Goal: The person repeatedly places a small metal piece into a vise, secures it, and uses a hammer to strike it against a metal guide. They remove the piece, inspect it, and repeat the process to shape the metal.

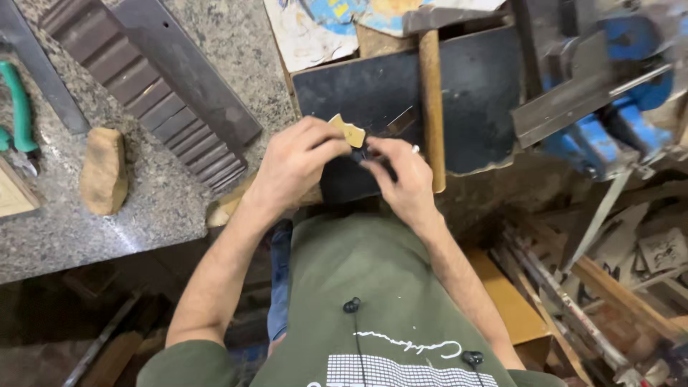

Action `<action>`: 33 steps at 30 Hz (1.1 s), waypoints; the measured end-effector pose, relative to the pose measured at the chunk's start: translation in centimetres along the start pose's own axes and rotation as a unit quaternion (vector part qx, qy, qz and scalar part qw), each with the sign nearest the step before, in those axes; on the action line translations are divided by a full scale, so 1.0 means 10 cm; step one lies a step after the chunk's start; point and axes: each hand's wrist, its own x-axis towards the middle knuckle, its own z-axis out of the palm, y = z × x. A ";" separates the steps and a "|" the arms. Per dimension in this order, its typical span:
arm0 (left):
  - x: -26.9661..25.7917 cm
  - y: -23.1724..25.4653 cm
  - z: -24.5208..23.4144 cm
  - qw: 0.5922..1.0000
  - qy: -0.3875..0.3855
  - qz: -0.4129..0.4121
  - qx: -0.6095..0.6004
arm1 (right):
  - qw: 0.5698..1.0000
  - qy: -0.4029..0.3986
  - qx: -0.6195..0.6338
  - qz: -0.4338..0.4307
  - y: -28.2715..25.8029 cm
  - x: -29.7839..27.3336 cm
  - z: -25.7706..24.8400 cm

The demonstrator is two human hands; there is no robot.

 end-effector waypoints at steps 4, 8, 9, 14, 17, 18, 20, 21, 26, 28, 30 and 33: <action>-0.06 -0.20 0.13 0.999 -0.010 0.001 0.031 | 0.995 0.008 -0.087 -0.040 0.07 -0.03 0.17; -0.15 -0.24 0.22 0.999 0.001 -0.004 0.035 | 0.992 -0.018 -0.112 -0.062 0.00 -0.08 0.19; -0.15 -0.26 0.24 0.999 -0.001 -0.005 0.036 | 0.987 -0.027 -0.129 -0.089 -0.01 -0.11 0.20; -0.07 -0.23 0.15 1.000 -0.012 -0.008 0.005 | 0.966 -0.086 -0.201 -0.139 -0.02 -0.19 0.29; -0.01 -0.13 -0.03 0.999 -0.028 -0.010 -0.031 | 0.976 -0.081 -0.154 -0.134 -0.05 -0.21 0.28; 0.02 -0.10 -0.08 0.998 -0.035 -0.011 -0.046 | 0.986 -0.080 -0.099 -0.110 -0.06 -0.23 0.24; 0.07 -0.05 -0.15 0.995 -0.059 0.024 -0.081 | 0.997 -0.072 0.007 -0.029 -0.10 -0.26 0.12; 0.08 -0.03 -0.17 0.992 -0.071 0.039 -0.097 | 0.996 -0.067 0.059 0.028 -0.13 -0.28 0.05; 0.12 -0.10 -0.15 0.988 -0.087 0.019 -0.123 | 0.959 -0.073 0.246 0.122 -0.06 -0.24 -0.11; 0.16 -0.19 -0.12 0.993 -0.066 0.023 -0.096 | 0.956 -0.087 0.251 0.120 0.05 -0.15 -0.10; 0.16 -0.25 -0.10 0.997 -0.055 0.039 -0.047 | 0.979 -0.059 0.167 0.101 0.12 -0.09 -0.06; 0.12 -0.28 -0.09 0.996 -0.069 0.052 -0.005 | 0.988 -0.038 0.095 0.119 0.15 -0.03 0.05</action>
